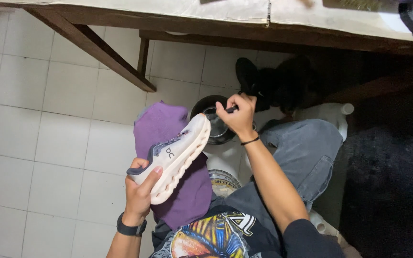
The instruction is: The person cleans a white and orange sneaker by scrubbing the sole and upper with a brush and wiping it with a cloth. The person repeatedly dips the brush into a container of liquid and scrubs different parts of the shoe while sitting on the floor.
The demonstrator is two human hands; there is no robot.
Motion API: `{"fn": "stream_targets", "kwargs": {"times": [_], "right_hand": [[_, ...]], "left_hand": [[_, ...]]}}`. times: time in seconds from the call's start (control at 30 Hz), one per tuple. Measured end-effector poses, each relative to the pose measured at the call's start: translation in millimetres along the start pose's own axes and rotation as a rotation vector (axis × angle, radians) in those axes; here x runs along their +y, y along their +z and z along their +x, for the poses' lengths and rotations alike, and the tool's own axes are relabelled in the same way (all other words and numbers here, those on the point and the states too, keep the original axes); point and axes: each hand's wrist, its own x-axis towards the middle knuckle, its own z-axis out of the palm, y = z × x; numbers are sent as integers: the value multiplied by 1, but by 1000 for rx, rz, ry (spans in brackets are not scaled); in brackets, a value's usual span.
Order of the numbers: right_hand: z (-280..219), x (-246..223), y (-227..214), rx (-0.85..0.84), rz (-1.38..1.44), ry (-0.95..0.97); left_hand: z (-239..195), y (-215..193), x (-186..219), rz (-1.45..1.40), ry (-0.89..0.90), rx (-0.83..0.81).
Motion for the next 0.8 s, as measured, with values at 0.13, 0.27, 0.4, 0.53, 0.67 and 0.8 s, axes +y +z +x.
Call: {"fn": "stream_targets", "kwargs": {"times": [0.13,0.27,0.4,0.53,0.67,0.8], "right_hand": [[11,-53,-16,-9,188,-357],[2,-45,-13,72,76,-184],[-10,-88,-20,80,139,-393],[-20,-59,-20,106,65,-196],[-29,-85,-26,57,104,-277],[-33,-70,-27,72,56,-168]], "left_hand": [[-1,7,4,71,-8,50],[0,9,-2,0,-43,97],[-1,14,-5,2,-14,120],[-5,18,2,49,-1,97],[-5,20,0,111,-24,88],[-8,26,-1,184,-36,77]]}}
